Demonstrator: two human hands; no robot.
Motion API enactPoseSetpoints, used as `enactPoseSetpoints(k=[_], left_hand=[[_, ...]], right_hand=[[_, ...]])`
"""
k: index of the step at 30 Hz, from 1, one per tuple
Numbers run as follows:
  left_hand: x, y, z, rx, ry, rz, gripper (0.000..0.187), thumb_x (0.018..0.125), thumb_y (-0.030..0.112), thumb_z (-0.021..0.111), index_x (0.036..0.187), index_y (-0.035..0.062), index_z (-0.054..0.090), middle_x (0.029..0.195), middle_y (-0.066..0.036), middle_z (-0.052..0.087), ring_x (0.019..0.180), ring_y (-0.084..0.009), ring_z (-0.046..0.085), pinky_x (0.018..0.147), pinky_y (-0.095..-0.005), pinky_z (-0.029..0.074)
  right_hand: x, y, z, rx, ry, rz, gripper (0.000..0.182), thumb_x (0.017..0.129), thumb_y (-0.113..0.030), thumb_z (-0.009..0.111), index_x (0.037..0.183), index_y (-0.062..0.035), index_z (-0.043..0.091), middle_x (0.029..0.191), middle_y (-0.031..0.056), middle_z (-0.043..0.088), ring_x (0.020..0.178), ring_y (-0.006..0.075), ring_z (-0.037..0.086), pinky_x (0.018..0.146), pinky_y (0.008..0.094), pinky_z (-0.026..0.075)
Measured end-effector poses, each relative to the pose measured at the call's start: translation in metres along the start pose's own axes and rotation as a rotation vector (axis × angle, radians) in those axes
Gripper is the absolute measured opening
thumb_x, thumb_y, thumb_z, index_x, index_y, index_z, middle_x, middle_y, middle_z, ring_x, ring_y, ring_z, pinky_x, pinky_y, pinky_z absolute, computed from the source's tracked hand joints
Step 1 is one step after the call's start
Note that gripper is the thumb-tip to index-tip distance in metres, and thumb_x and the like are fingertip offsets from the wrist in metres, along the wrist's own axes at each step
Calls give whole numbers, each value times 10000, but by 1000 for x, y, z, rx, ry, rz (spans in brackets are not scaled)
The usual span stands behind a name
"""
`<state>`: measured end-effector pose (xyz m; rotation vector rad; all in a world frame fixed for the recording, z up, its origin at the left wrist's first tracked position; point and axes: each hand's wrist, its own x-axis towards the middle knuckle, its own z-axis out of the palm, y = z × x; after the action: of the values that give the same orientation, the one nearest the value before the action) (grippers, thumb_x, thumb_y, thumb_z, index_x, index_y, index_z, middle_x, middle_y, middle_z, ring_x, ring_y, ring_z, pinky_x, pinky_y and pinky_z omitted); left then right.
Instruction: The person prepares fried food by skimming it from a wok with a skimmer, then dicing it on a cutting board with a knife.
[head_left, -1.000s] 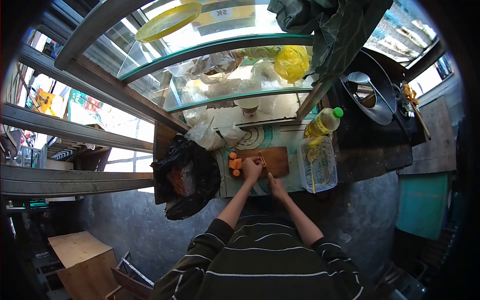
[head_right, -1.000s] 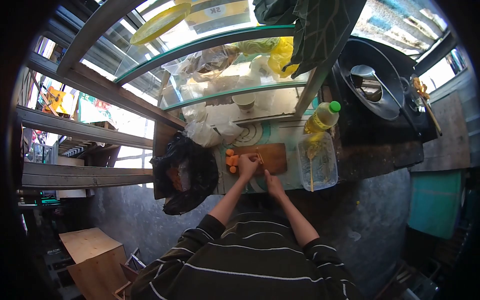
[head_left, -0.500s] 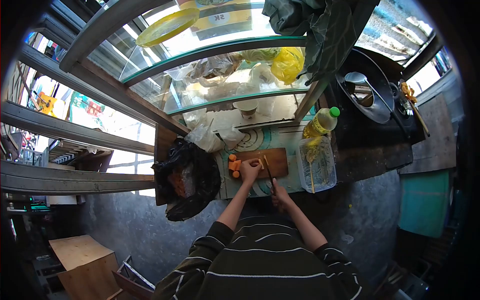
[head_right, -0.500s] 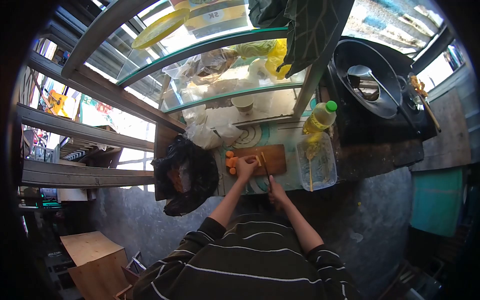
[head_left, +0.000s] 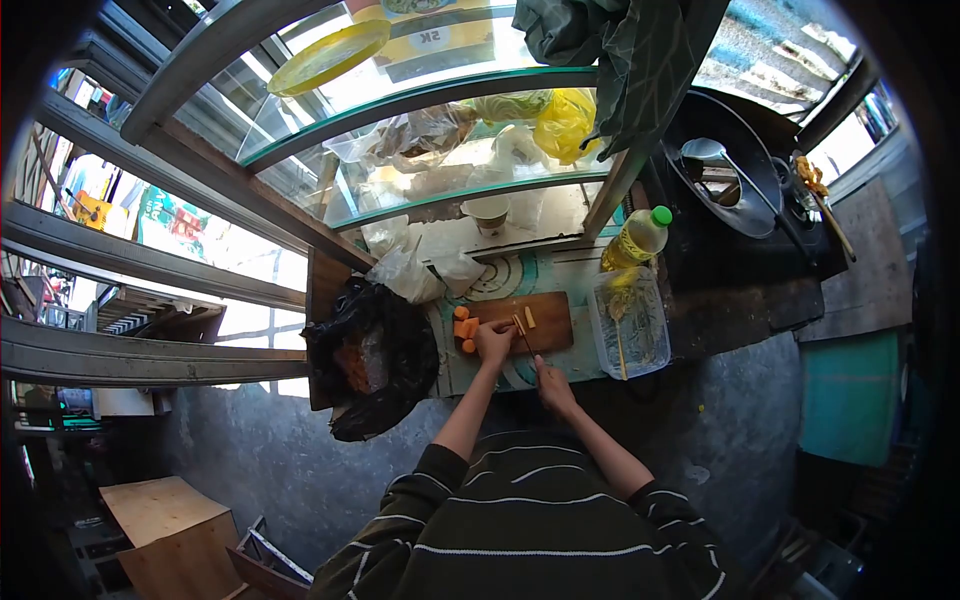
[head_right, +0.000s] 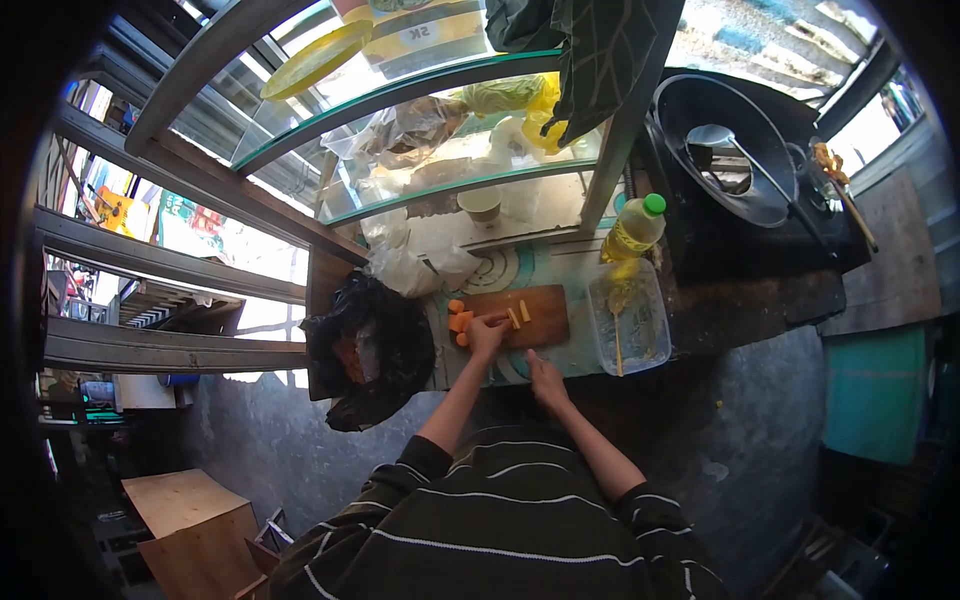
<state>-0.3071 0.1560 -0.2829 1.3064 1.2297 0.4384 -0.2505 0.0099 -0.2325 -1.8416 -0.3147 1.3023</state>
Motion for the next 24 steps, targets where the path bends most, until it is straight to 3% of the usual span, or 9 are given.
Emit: enactPoseSetpoints(k=[2, 3, 5, 9, 15, 18, 20, 24], left_hand=[[1, -2, 0, 11, 17, 31, 193, 714, 22, 641, 896, -41, 629, 771, -102, 636, 662, -141, 614, 578, -229, 507], [1, -3, 0, 11, 15, 31, 193, 714, 22, 641, 896, -41, 629, 771, -102, 636, 662, -141, 614, 578, -229, 507], [-1, 1, 0, 21, 9, 33, 191, 717, 23, 641, 897, -39, 629, 774, -105, 635, 666, -149, 616, 584, -234, 511], [-1, 0, 1, 38, 7, 27, 186, 723, 21, 637, 898, -43, 625, 784, -113, 633, 666, -156, 615, 594, -242, 517], [-11, 18, 3, -163, -47, -71, 218, 728, 5, 625, 921, -89, 588, 818, -144, 622, 688, -187, 623, 620, -258, 527], [-10, 17, 4, -207, -9, -33, 155, 710, 28, 659, 845, -45, 636, 709, -93, 640, 603, -126, 615, 526, -212, 496], [-13, 24, 3, -158, -56, -77, 216, 726, 7, 631, 913, -92, 588, 821, -146, 623, 705, -189, 624, 626, -257, 527], [-15, 29, 3, -83, -45, -60, 199, 726, 13, 637, 897, -83, 600, 802, -133, 628, 705, -177, 623, 624, -249, 522]], right_hand=[[7, 8, 3, -176, 121, -187, 593, 874, -527, 306, 549, -45, 422, 468, 53, 399, 411, 165, 403, 404, 313, 313], [9, 13, 3, -175, 123, -187, 593, 874, -527, 306, 549, -45, 422, 468, 53, 399, 411, 165, 403, 404, 313, 313], [7, 10, 2, -322, 187, -279, 635, 876, -524, 290, 605, 26, 457, 527, 132, 442, 520, 227, 472, 524, 374, 361], [4, 4, 0, -328, 162, -212, 651, 875, -524, 279, 645, 57, 462, 563, 174, 441, 588, 262, 488, 599, 402, 360], [7, 9, -3, -282, 141, -163, 628, 871, -527, 309, 598, 18, 463, 534, 105, 457, 511, 204, 473, 508, 354, 366], [9, 10, -4, -207, 104, -120, 576, 867, -531, 330, 588, -40, 445, 497, 35, 417, 422, 150, 420, 403, 299, 325], [1, 1, -5, -49, 20, 19, 527, 864, -536, 336, 597, -89, 414, 471, -10, 354, 361, 106, 347, 337, 253, 259], [0, 0, -4, 26, -9, 67, 503, 862, -541, 337, 601, -113, 385, 458, -34, 308, 344, 85, 304, 322, 230, 223]])
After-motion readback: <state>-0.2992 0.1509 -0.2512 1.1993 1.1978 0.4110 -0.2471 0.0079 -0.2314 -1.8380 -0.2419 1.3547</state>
